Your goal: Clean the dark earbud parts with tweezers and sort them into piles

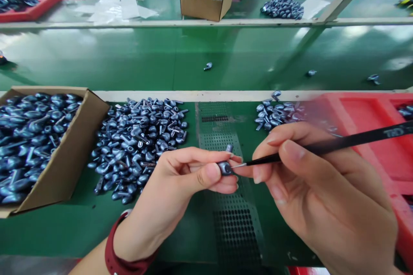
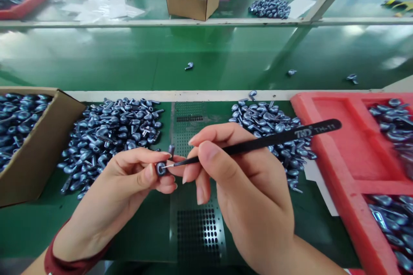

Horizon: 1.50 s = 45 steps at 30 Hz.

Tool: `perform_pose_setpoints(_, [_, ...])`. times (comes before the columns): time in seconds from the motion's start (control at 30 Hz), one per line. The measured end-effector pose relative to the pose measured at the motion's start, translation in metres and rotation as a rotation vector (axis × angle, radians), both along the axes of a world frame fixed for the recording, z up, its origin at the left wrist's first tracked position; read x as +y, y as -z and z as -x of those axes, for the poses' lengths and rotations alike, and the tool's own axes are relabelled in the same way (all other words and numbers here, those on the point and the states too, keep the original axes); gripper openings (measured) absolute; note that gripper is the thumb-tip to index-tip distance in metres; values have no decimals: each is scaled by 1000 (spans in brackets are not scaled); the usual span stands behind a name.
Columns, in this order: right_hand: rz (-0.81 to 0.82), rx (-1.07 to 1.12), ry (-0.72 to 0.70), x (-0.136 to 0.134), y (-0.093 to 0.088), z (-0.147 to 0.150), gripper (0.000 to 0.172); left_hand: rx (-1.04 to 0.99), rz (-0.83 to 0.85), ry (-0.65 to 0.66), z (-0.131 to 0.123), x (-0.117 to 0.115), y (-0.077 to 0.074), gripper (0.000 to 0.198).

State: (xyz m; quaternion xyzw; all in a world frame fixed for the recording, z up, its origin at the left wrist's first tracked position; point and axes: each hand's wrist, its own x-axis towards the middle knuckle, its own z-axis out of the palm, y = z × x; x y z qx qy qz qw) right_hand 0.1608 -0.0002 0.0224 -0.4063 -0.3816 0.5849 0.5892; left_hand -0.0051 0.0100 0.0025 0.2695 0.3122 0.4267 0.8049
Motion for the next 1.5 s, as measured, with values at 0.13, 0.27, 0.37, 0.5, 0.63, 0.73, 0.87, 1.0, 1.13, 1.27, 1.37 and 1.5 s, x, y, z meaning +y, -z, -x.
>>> perform_pose_setpoints(0.13, [26,-15,10,0,0,1,13,-23,22,3,1,-1,0,11])
perform_pose_setpoints(0.27, [31,-54,39,0,-2,3,15,-41,31,12,1,0,0,12])
perform_pose_setpoints(0.37, [32,-64,49,1,-3,3,16,-46,31,15,1,1,0,12])
perform_pose_setpoints(0.5, [29,-35,14,3,-2,3,14,-40,37,2,1,0,1,13])
perform_pose_setpoints(0.63, [37,-34,10,4,-2,3,13,-34,38,2,0,-1,1,13])
perform_pose_setpoints(0.73, [24,-44,7,2,-2,2,13,-43,34,-2,0,-1,1,13])
perform_pose_setpoints(0.87, [26,-40,-7,1,-2,3,12,-36,33,-1,0,0,0,13])
perform_pose_setpoints(1.0, [24,-51,6,3,-2,3,12,-34,38,0,-1,1,1,12])
perform_pose_setpoints(1.13, [14,-77,16,3,-2,2,13,-20,40,-6,-1,-1,1,12])
perform_pose_setpoints(1.27, [-27,-237,79,-1,-1,2,11,-20,34,-5,0,-2,1,12])
perform_pose_setpoints(1.37, [-46,-409,147,-7,-2,3,9,-21,36,-11,1,-2,1,11])
perform_pose_setpoints(1.5, [-183,-653,187,-13,-8,0,9,-39,55,-19,0,0,3,11])
